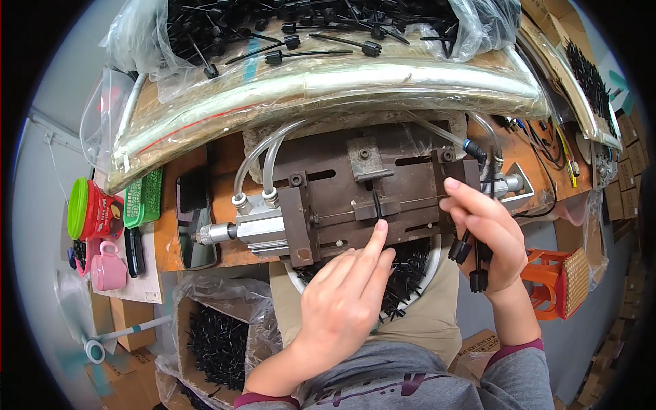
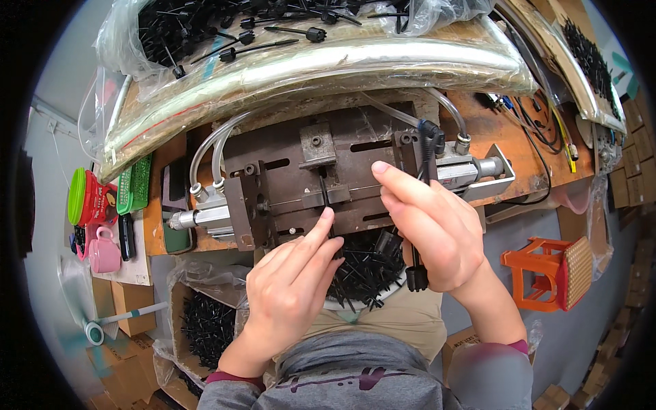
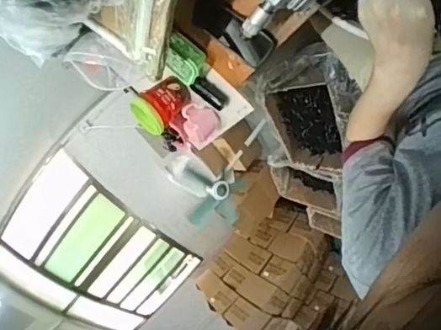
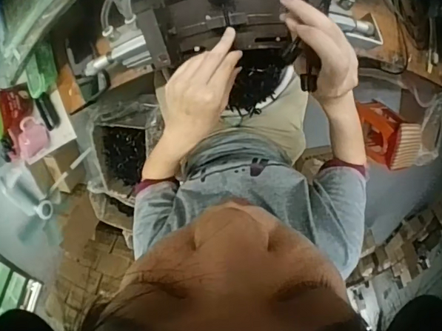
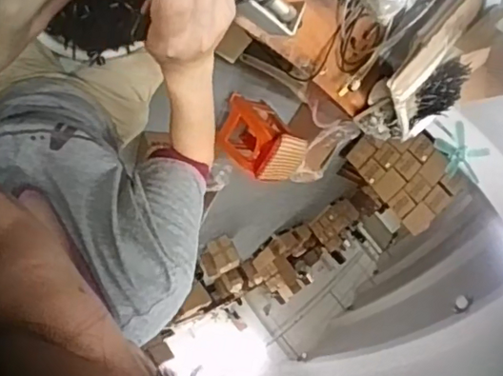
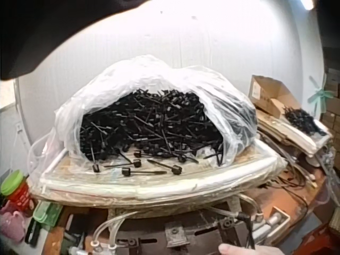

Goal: The person is assembling small black electronic components using a specialized fixture on a workbench.

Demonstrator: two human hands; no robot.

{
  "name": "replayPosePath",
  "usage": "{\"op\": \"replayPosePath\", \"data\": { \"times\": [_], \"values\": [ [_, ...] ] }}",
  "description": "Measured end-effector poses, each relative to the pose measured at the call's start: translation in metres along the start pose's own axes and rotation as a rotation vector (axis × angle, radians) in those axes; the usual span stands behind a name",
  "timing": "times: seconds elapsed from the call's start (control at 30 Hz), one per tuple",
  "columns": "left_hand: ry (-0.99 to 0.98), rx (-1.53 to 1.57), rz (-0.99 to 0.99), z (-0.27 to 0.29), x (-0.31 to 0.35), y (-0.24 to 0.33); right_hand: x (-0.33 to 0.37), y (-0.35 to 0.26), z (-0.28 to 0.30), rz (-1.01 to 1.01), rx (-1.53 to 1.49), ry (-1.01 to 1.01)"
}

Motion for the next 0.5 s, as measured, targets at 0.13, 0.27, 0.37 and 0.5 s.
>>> {"op": "replayPosePath", "data": {
  "times": [0.13,0.27,0.37,0.5],
  "values": [
    [-0.032,-0.062,-0.006,-0.004,-0.007,-0.004,-0.001,-0.004,0.002,-0.084,-0.059,-0.032],
    [-0.097,-0.079,0.031,-0.004,-0.007,-0.006,0.000,-0.006,0.004,-0.063,-0.013,-0.049],
    [-0.057,0.111,0.080,-0.001,-0.008,-0.008,0.004,-0.015,0.003,-0.053,0.075,-0.078],
    [0.135,0.566,0.042,0.022,-0.007,0.002,-0.001,-0.038,-0.014,0.071,0.121,-0.186]
  ]
}}
Point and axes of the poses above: each hand's wrist, its own x-axis away from the middle knuckle, its own z-axis out of the back of the hand, y = z × x, the point moved 9 cm from there along -x, towards the middle knuckle, and after that the axes turned 4 degrees about -x, right-handed, at the moved point
